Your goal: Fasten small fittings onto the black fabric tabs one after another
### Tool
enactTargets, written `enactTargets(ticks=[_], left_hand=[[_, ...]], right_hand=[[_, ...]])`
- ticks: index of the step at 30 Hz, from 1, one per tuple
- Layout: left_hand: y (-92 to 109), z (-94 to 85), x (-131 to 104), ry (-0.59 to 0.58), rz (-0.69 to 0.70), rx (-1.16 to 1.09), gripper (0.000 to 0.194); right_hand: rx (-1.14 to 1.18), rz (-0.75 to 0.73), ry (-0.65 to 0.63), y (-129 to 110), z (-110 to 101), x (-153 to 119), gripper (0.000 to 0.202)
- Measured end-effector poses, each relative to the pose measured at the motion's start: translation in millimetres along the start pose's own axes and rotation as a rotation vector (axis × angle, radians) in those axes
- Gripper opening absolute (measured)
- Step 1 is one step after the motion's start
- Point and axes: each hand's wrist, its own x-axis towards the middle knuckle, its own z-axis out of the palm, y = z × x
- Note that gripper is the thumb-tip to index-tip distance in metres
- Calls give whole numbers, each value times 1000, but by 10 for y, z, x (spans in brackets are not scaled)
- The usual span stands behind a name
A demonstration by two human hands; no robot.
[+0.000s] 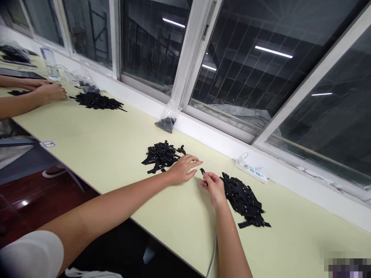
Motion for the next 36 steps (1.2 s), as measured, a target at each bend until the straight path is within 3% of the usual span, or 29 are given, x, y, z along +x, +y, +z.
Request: enactTargets(ticks=[3,9,14,22,28,36], left_hand=[[49,30,-2,-79,27,-36,39],[50,189,-17,-153,2,-88,35],[56,159,-17,-191,-52,-101,28],[67,143,-12,-207,-148,-251,30],[81,143,-29,-178,-303,-442,33],[123,109,-3,-172,-359,-481,33]], right_hand=[[-86,-70,75,37,-11,51,47],[-279,-258,-53,98,15,76,48],[-500,-385,-69,115,7,49,41],[-651,-493,-101,130,5,29,33],[-698,-560,-121,142,54,12,30],[-694,-569,-112,161,53,19,29]])
